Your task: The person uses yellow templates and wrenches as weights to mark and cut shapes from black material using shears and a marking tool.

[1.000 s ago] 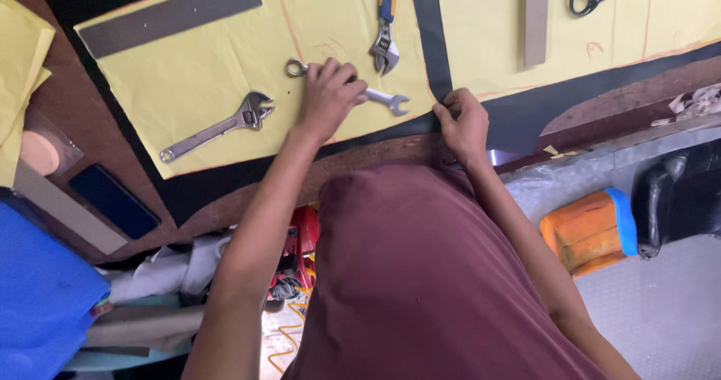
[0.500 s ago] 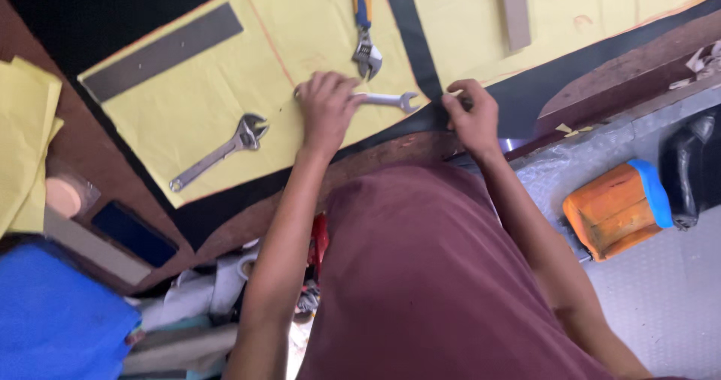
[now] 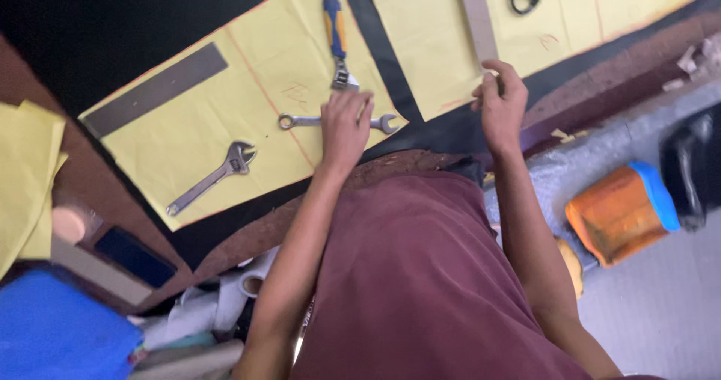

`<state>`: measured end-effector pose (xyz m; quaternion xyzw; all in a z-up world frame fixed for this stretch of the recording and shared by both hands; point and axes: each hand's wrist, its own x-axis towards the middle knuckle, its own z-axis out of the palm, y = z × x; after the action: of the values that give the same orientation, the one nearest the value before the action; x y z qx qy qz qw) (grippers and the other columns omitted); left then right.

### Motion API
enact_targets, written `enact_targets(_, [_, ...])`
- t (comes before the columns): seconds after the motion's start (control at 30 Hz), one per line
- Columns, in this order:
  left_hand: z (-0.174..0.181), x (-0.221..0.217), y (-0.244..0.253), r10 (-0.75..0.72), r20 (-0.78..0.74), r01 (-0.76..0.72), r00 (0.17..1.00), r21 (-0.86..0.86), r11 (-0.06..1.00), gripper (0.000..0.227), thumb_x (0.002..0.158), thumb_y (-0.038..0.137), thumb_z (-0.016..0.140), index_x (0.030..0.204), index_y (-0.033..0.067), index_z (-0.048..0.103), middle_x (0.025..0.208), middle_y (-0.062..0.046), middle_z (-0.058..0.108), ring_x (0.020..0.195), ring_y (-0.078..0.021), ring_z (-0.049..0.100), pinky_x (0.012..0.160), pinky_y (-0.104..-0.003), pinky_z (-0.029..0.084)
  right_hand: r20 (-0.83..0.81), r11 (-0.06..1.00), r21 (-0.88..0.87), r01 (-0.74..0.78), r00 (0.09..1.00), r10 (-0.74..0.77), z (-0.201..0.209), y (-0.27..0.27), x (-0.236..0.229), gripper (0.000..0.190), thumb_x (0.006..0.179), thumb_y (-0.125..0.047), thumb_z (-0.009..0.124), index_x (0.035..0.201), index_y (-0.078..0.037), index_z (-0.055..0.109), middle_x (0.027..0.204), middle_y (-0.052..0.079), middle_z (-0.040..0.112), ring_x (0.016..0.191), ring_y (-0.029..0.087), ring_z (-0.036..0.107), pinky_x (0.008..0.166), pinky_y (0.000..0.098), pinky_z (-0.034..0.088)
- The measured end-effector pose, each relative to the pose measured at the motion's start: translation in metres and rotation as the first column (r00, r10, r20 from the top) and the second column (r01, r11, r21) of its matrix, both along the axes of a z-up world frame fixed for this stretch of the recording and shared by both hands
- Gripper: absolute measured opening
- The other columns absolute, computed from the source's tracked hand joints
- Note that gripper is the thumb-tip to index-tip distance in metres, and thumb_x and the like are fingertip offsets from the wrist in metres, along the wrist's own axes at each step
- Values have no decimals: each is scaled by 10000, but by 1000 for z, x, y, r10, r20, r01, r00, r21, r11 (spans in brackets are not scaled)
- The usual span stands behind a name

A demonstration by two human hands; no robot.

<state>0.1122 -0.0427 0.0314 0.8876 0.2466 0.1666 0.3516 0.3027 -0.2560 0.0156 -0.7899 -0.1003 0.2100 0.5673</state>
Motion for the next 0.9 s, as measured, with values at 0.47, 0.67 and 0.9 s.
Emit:
enact_targets(0.47, [-24, 102, 103, 381, -152, -350, 912, 197, 916, 372, 940, 193, 736, 1296, 111, 670, 1146, -88, 617, 1099, -295, 582, 971, -444, 460, 285, 990, -67, -127, 948, 141, -11, 16, 137, 272, 993, 93, 621, 1258, 42, 653, 1126, 122, 598, 854, 181, 671, 685, 293, 576])
enact_targets(0.67, [-16, 109, 84, 389, -312, -367, 867, 129, 921, 504, 900, 249, 766, 1361, 105, 622, 1056, -94, 620, 1036, -293, 621, 903, -481, 462, 354, 927, -179, -329, 858, 373, -14, 63, 79, 280, 924, 77, 629, 1182, -12, 692, 993, 150, 643, 844, 246, 636, 757, 385, 526])
enact_targets(0.9, [-36, 85, 104, 418, -321, -353, 850, 242, 904, 444, 945, 148, 695, 1370, 49, 616, 1120, -115, 621, 988, -305, 664, 894, -451, 505, 364, 758, -251, -602, 667, 650, -4, 162, 29, 455, 930, 10, 615, 1366, -111, 652, 1014, 178, 588, 816, 383, 651, 714, 465, 542])
